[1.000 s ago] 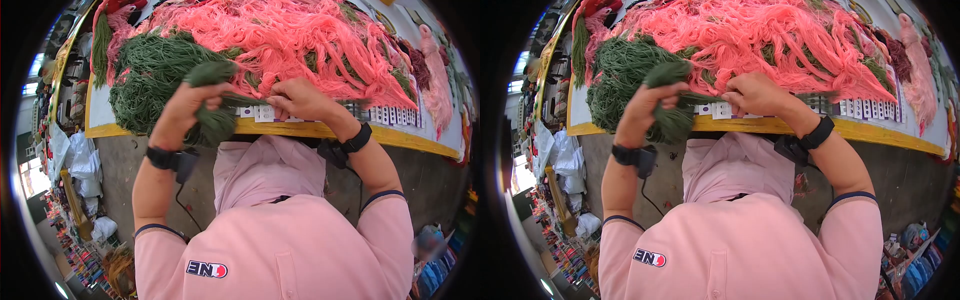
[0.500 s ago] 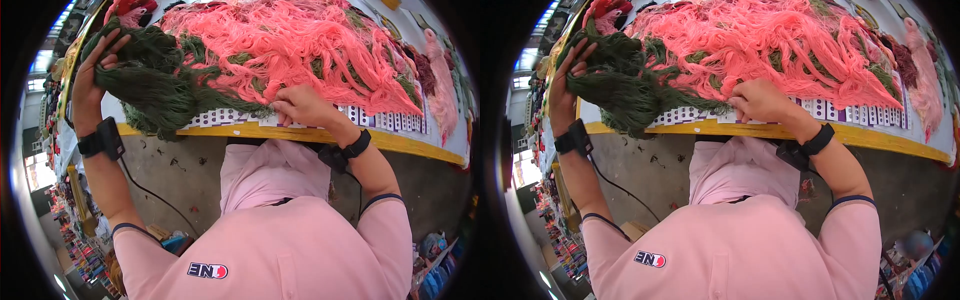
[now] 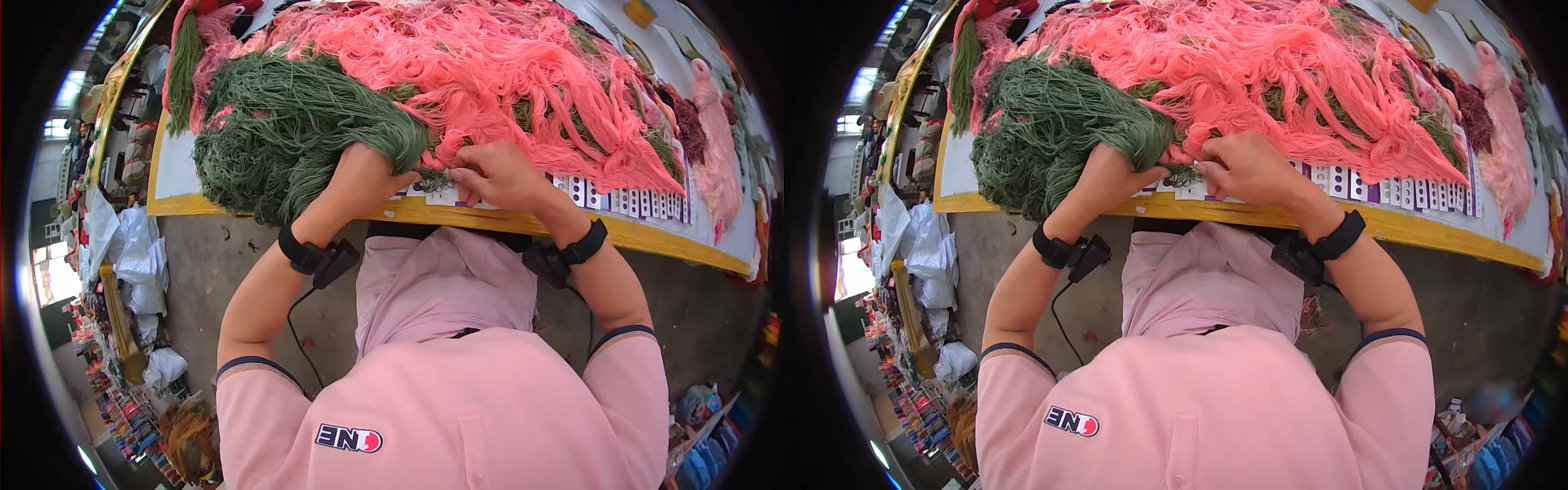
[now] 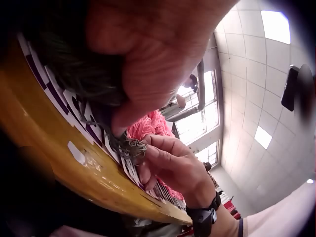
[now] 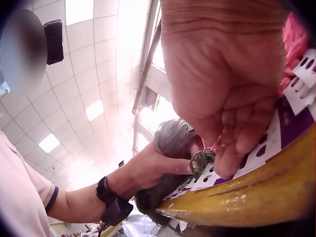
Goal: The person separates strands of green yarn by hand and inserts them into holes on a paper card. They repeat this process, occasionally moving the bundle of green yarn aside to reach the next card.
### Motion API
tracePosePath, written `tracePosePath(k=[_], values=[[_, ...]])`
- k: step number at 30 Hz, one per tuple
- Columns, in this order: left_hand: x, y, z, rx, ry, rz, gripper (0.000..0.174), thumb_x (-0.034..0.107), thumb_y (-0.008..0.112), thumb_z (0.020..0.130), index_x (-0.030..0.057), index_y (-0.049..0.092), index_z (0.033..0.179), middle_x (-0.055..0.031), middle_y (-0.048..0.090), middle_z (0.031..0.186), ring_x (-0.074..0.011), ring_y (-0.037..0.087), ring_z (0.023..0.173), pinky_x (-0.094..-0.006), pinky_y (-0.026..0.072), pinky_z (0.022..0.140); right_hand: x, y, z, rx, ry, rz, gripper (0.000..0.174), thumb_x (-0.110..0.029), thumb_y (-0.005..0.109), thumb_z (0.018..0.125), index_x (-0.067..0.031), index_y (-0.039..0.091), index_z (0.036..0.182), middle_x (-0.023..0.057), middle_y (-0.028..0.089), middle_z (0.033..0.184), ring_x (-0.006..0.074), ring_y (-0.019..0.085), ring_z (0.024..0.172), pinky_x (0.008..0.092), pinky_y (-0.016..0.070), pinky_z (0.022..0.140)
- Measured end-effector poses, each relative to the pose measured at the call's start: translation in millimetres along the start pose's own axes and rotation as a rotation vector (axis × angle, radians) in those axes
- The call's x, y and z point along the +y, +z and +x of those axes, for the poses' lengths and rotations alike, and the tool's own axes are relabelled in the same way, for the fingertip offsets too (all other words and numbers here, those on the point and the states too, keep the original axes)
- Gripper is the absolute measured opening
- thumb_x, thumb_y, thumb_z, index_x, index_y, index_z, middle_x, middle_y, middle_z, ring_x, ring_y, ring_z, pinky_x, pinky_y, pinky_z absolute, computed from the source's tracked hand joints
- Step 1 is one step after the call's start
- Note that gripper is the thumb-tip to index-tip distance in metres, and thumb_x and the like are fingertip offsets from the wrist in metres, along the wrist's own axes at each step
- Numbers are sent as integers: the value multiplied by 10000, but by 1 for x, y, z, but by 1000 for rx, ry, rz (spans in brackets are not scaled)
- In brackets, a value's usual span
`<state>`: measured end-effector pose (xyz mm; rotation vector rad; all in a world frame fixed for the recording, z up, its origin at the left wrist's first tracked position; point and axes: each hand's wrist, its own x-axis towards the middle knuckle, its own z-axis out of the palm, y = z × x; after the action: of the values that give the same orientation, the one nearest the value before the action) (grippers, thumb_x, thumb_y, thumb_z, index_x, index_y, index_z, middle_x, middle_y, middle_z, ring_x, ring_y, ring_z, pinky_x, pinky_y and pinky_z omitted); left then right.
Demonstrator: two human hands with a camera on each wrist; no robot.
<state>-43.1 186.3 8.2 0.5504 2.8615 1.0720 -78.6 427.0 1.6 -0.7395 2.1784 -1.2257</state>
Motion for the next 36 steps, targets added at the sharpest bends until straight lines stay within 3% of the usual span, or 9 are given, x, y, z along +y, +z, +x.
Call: tracePosePath(k=[2,11,16,24,27,31,33,35,36], values=[[-3,0,-1,17,21,-82,241,78,782,730,22,664,933,-107,663,880,-272,625,807,-364,491,776,3,3,0,24,-15,-16,187,-166,582,915,-11,639,828,82,696,685,199,700,649,334,524,636],[-1,7,-8,154,219,175,274,86,718,756,27,650,1015,-157,648,933,-357,613,845,-410,487,783,0,0,2,-14,9,-54,185,-169,571,911,-15,646,841,75,696,683,210,697,663,351,519,647],[5,-8,-17,61,64,78,307,43,680,737,6,639,1039,-183,646,938,-368,611,870,-392,487,810,2,-1,1,-6,-19,-17,178,-160,564,909,-9,642,857,82,697,690,220,695,660,352,519,646],[-17,-101,-24,-83,-212,-219,402,-8,617,684,-11,648,1084,-88,690,897,-143,613,795,-288,501,785,2,-1,1,-37,14,32,171,-151,557,917,-7,633,866,85,693,681,187,701,639,332,527,646],[-29,-136,-26,-143,-489,-175,363,-27,579,669,-31,660,1023,-68,696,877,-129,599,781,-282,496,751,0,-2,1,-34,24,42,172,-152,556,921,-7,631,865,85,692,679,182,700,634,324,527,637],[-65,-169,-33,165,-447,-146,336,-2,590,685,-28,671,1010,-44,702,870,-140,630,786,-296,492,754,0,-3,0,-50,20,13,158,-113,542,950,16,611,890,84,687,701,153,697,640,284,533,616],[-103,-198,-34,49,-516,-10,322,28,601,711,3,692,1019,-67,713,865,-155,650,800,-303,495,761,-1,-5,0,-54,27,17,146,-91,537,961,28,601,905,83,684,712,138,695,642,268,537,610],[-91,-225,-9,162,-460,458,303,76,620,736,54,714,1023,-84,705,831,-158,652,782,-302,493,759,-2,-3,0,-64,39,45,140,-88,540,958,27,604,910,85,683,710,138,696,641,272,538,609],[-120,-249,-9,246,-365,408,290,126,629,759,105,724,1032,-95,697,807,-159,650,730,-306,486,708,-2,0,-2,-52,40,48,143,-108,553,940,14,615,899,86,684,698,161,692,634,296,530,612]])
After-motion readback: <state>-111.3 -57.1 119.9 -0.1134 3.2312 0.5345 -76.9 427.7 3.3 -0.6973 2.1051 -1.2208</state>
